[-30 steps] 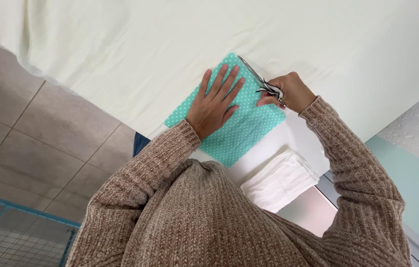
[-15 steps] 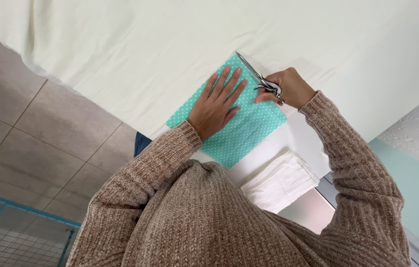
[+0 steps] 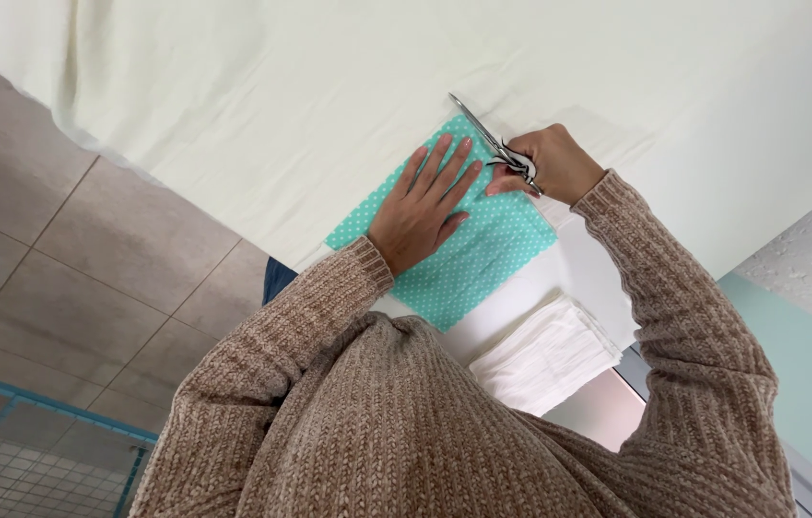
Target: The person places a turquoise polka-dotted fabric on a white cloth, then uses scissors to cut the white cloth along the edges of the turquoise fabric. After cutting, the person folds the turquoise fabric and sets it aside, repeating the process with another piece of white cloth.
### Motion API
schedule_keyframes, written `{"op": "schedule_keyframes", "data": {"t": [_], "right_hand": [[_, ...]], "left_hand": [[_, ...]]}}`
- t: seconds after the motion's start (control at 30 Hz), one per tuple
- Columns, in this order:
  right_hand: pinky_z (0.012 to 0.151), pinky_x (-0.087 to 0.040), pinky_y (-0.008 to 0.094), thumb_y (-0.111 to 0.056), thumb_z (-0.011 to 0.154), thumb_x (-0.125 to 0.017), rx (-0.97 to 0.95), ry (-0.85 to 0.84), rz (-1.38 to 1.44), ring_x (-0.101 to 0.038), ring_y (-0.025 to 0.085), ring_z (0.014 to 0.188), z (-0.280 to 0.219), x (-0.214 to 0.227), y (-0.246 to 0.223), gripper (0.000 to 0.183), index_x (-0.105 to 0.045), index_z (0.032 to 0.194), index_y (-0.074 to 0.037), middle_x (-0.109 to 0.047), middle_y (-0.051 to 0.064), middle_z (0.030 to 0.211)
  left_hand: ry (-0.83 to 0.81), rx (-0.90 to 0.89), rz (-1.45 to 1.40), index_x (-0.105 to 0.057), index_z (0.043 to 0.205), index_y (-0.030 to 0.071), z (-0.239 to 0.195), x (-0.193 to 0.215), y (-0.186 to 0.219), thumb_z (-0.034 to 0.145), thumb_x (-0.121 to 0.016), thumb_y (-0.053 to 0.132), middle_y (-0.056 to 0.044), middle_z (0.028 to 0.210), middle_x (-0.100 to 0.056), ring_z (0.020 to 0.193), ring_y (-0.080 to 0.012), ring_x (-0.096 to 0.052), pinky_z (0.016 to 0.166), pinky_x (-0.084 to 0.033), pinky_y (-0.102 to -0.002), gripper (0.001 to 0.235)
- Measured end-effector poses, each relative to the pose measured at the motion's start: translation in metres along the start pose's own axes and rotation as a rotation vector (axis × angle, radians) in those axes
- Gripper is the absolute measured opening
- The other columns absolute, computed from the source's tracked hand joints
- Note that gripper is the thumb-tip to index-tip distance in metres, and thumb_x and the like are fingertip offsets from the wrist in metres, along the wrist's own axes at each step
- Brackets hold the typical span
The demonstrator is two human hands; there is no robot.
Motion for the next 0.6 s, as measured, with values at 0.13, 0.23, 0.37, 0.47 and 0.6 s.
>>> {"op": "schedule_keyframes", "data": {"t": [0.13,0.23,0.37,0.47,0.6], "right_hand": [[0.052,-0.046,0.023,-0.034,0.074,-0.09,-0.014,0.003,-0.006,-0.057,0.015,0.041,0.001,0.0,0.004,0.026,-0.073,0.075,-0.015,-0.055,0.0,0.04],[0.052,-0.046,0.021,-0.032,0.077,-0.09,-0.007,0.015,0.036,-0.057,0.012,0.041,0.0,0.0,0.001,0.023,-0.074,0.077,-0.015,-0.057,-0.001,0.041],[0.052,-0.048,0.024,-0.025,0.077,-0.09,0.007,0.024,0.041,-0.061,0.016,0.042,-0.007,-0.002,-0.003,0.024,-0.072,0.078,-0.009,-0.059,0.004,0.044],[0.074,-0.054,0.052,-0.038,0.079,-0.085,0.084,0.038,-0.176,-0.07,0.04,0.083,-0.031,-0.003,0.017,0.043,-0.065,0.095,-0.003,-0.069,0.02,0.081],[0.079,-0.054,0.053,-0.028,0.08,-0.087,0.183,0.341,-0.126,-0.066,0.044,0.099,-0.095,0.023,0.089,0.046,-0.066,0.113,-0.003,-0.067,0.023,0.106]], "left_hand": [[-0.002,0.002,-0.02,-0.03,0.161,0.012,-0.001,-0.002,0.0,0.109,-0.039,0.042,-0.016,0.167,-0.022,0.155,-0.0366,-0.02,0.127,-0.017,-0.051,0.061],[-0.004,-0.009,-0.017,-0.03,0.161,0.012,-0.002,-0.003,0.002,0.109,-0.04,0.042,-0.016,0.167,-0.022,0.155,-0.0369,-0.019,0.127,-0.017,-0.051,0.061],[-0.016,-0.012,-0.014,-0.029,0.162,0.012,-0.004,-0.004,0.004,0.109,-0.039,0.042,-0.016,0.168,-0.021,0.155,-0.037,-0.017,0.127,-0.015,-0.052,0.061],[-0.019,0.008,-0.176,-0.033,0.16,0.014,-0.009,-0.008,0.005,0.107,-0.049,0.038,-0.015,0.167,-0.023,0.155,-0.0357,-0.02,0.128,-0.015,-0.051,0.06],[0.159,0.118,-0.65,-0.045,0.152,0.004,-0.014,0.029,-0.042,0.103,-0.059,0.021,-0.023,0.159,-0.037,0.147,-0.0419,-0.037,0.125,-0.027,-0.05,0.054]]}}
Point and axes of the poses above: each hand's wrist, its own z-axis towards the middle knuckle, its own x-axis out of the back of the hand, y = z × x, the point moved 10 cm from there along z, towards the middle knuckle
